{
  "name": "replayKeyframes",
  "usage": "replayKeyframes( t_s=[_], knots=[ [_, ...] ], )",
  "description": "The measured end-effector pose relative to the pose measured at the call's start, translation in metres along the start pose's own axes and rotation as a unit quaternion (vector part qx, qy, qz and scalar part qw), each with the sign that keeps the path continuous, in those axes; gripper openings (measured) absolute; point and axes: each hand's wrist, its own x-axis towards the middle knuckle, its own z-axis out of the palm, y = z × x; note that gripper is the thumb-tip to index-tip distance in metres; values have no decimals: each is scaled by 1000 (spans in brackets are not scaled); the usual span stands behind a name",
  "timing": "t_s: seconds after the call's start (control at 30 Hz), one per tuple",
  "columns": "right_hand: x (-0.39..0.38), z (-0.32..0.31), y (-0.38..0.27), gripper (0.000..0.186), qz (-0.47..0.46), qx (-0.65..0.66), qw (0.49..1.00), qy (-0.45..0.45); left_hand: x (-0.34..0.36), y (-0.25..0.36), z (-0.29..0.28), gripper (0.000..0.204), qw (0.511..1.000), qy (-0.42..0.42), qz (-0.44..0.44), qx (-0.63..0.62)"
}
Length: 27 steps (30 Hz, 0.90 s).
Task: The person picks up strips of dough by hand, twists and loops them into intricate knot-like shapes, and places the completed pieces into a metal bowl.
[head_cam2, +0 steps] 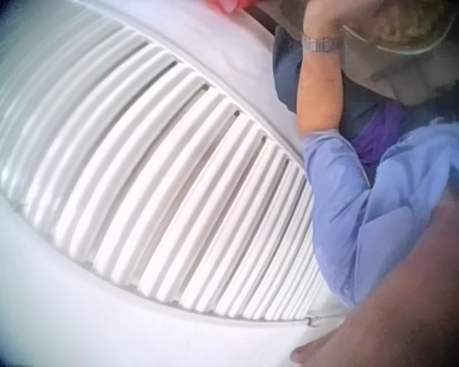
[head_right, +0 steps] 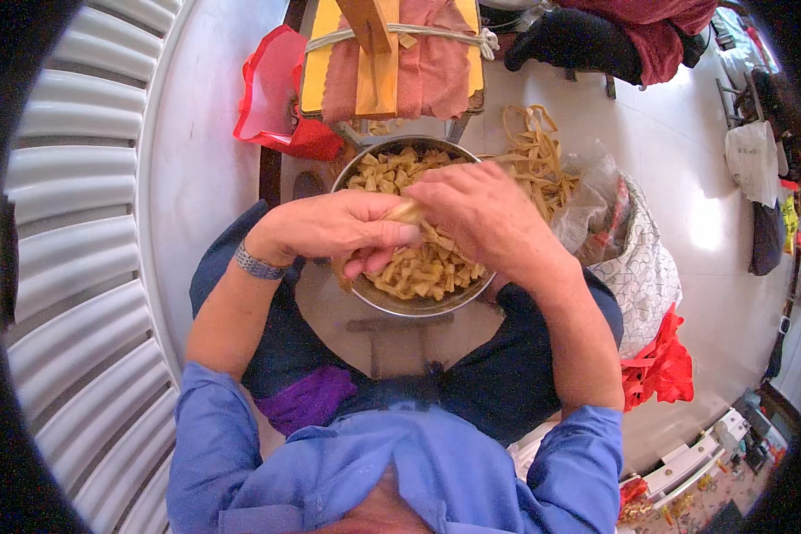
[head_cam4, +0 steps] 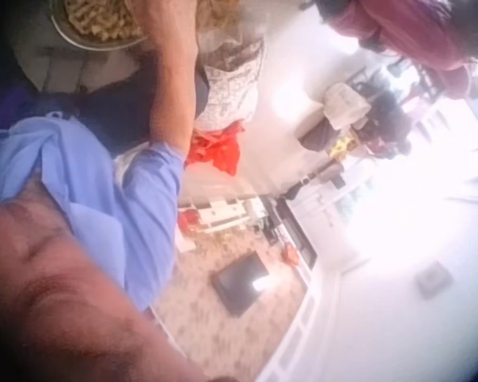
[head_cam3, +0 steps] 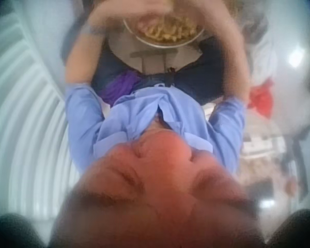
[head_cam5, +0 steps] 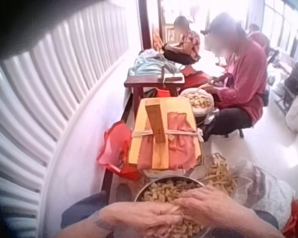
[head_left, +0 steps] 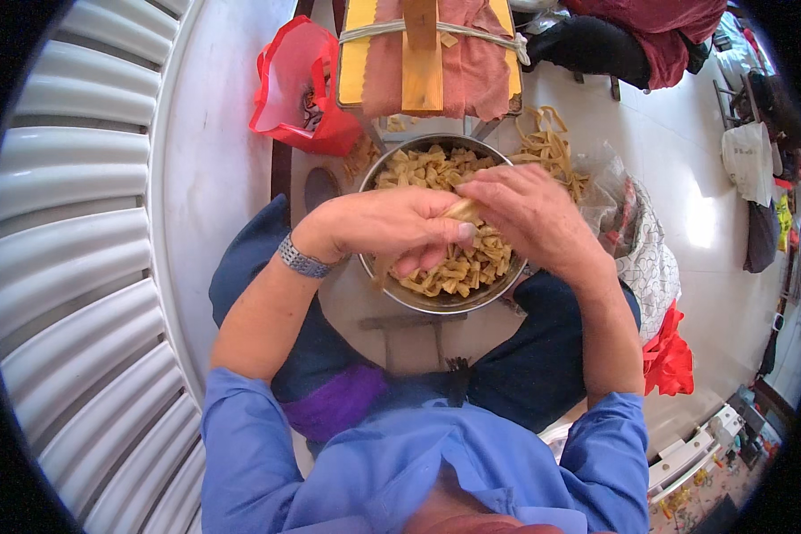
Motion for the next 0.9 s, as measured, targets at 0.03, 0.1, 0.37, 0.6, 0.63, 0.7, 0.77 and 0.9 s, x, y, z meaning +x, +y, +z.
replayKeyframes(
  t_s=[0.03,0.1,0.37,0.6,0.63,0.7,0.77,0.9],
  knots=[
    [3,-1,6,35,20,-41,999,9,-3,1,1,33,1000,19,-12,0],
    [2,-8,25,25,67,-130,989,27,-3,-7,-4,33,999,33,5,2],
    [-6,-7,39,29,88,-17,987,137,-17,1,-16,34,999,47,18,11],
    [13,9,9,32,-8,-127,989,69,7,-8,-8,33,999,1,47,4],
    [10,8,20,31,34,-163,984,69,6,-11,-8,33,999,6,40,-3],
    [-6,2,45,29,122,-235,962,69,3,-15,-10,33,999,12,27,-17],
    [-18,-12,59,32,254,-273,928,-7,4,-20,-9,33,1000,21,20,-9],
    [-29,-11,78,26,286,-317,904,20,1,-19,-8,32,999,13,32,-21]
  ],
)
